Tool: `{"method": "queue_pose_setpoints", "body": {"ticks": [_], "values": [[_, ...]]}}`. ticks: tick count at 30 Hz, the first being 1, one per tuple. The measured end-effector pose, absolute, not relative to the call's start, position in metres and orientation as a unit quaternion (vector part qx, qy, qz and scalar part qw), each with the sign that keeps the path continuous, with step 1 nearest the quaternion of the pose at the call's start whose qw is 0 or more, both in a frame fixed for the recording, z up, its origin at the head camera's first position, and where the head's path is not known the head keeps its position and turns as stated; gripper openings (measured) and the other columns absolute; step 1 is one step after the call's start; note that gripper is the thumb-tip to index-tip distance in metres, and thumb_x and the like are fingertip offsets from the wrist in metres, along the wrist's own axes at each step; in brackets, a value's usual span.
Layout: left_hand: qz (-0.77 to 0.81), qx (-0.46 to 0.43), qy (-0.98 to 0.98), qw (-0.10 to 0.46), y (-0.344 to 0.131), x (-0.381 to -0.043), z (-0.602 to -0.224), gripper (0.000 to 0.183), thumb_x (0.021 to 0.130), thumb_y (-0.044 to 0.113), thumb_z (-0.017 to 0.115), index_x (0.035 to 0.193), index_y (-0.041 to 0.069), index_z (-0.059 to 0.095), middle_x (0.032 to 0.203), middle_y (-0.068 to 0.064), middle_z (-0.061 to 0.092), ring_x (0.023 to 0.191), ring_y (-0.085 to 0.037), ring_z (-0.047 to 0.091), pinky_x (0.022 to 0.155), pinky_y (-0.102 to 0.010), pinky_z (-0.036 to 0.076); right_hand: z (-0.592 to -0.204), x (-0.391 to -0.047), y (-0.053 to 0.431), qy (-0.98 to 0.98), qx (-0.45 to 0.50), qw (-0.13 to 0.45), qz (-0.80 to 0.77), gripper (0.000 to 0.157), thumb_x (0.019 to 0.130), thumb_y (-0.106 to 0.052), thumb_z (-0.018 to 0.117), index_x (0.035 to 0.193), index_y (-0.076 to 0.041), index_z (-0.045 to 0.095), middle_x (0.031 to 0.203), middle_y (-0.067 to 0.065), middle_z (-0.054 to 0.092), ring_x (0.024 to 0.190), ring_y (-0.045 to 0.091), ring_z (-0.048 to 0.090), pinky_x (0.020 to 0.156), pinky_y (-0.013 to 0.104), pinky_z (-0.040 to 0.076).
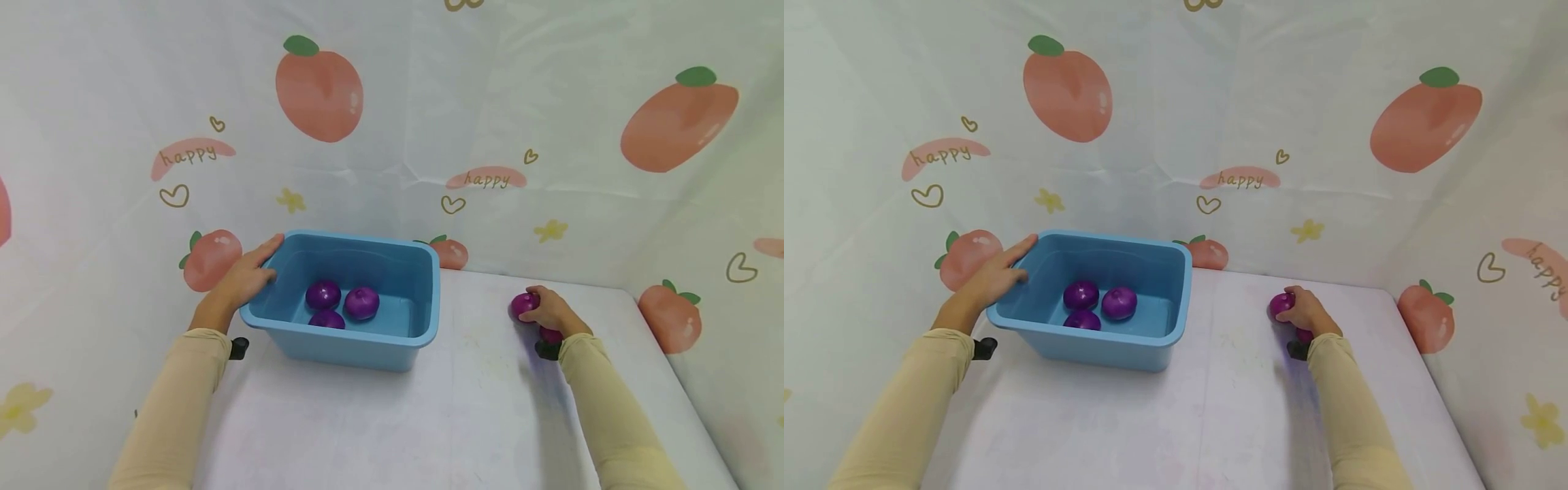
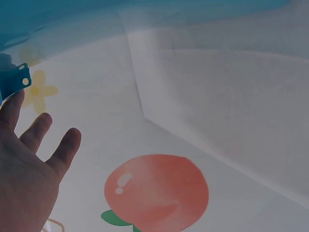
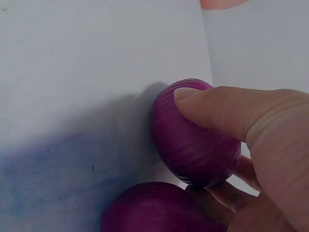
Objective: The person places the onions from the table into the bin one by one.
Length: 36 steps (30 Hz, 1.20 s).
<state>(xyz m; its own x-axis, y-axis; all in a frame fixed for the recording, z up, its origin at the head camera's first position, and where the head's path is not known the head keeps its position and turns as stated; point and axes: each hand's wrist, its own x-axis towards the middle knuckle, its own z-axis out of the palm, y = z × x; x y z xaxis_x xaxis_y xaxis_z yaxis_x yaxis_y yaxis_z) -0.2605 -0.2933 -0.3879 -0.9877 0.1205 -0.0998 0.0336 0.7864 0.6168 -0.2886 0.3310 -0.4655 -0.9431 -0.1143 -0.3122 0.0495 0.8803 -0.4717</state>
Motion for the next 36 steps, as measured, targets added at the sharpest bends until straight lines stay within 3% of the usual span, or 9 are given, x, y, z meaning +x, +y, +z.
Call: {"method": "queue_pose_setpoints", "body": {"ticks": [8,16,29,36], "values": [[0.323,0.041,0.943,0.068,-0.291,-0.261,-0.385,0.079,0.099,0.015,0.042,0.163,0.039,0.004,0.174,0.0,0.006,0.158,-0.048,0.012,0.115,-0.078,0.024,-0.465,-0.286,0.332,0.956,-0.021,0.154,-0.25,0.08,0.09,-0.025,0.073,0.152,0.006,0.032,0.149,0.041,0.038,0.135,0.058,0.042,0.11,0.072,0.038],[0.329,0.039,0.94,0.075,-0.293,-0.259,-0.387,0.079,0.099,0.014,0.042,0.163,0.038,0.003,0.174,0.0,0.005,0.158,-0.048,0.01,0.115,-0.079,0.023,-0.45,-0.282,0.325,0.946,-0.041,0.097,-0.305,0.081,0.09,-0.03,0.074,0.151,0.006,0.035,0.145,0.038,0.045,0.131,0.053,0.048,0.107,0.068,0.042],[0.325,0.041,0.942,0.073,-0.293,-0.26,-0.386,0.079,0.1,0.015,0.041,0.162,0.041,0.001,0.174,0.001,0.004,0.158,-0.048,0.01,0.115,-0.078,0.023,-0.386,-0.281,0.299,0.916,-0.094,0.033,-0.389,0.081,0.09,-0.036,0.077,0.154,-0.005,0.039,0.147,0.025,0.045,0.125,0.042,0.054,0.089,0.034,0.055],[0.327,0.037,0.941,0.075,-0.291,-0.259,-0.386,0.078,0.1,0.015,0.041,0.163,0.041,0.002,0.174,0.002,0.004,0.158,-0.047,0.009,0.115,-0.078,0.023,-0.35,-0.278,0.273,0.906,-0.126,0.018,-0.405,0.074,0.09,-0.039,0.077,0.152,-0.016,0.044,0.144,0.015,0.054,0.119,0.033,0.061,0.085,0.028,0.053]]}}
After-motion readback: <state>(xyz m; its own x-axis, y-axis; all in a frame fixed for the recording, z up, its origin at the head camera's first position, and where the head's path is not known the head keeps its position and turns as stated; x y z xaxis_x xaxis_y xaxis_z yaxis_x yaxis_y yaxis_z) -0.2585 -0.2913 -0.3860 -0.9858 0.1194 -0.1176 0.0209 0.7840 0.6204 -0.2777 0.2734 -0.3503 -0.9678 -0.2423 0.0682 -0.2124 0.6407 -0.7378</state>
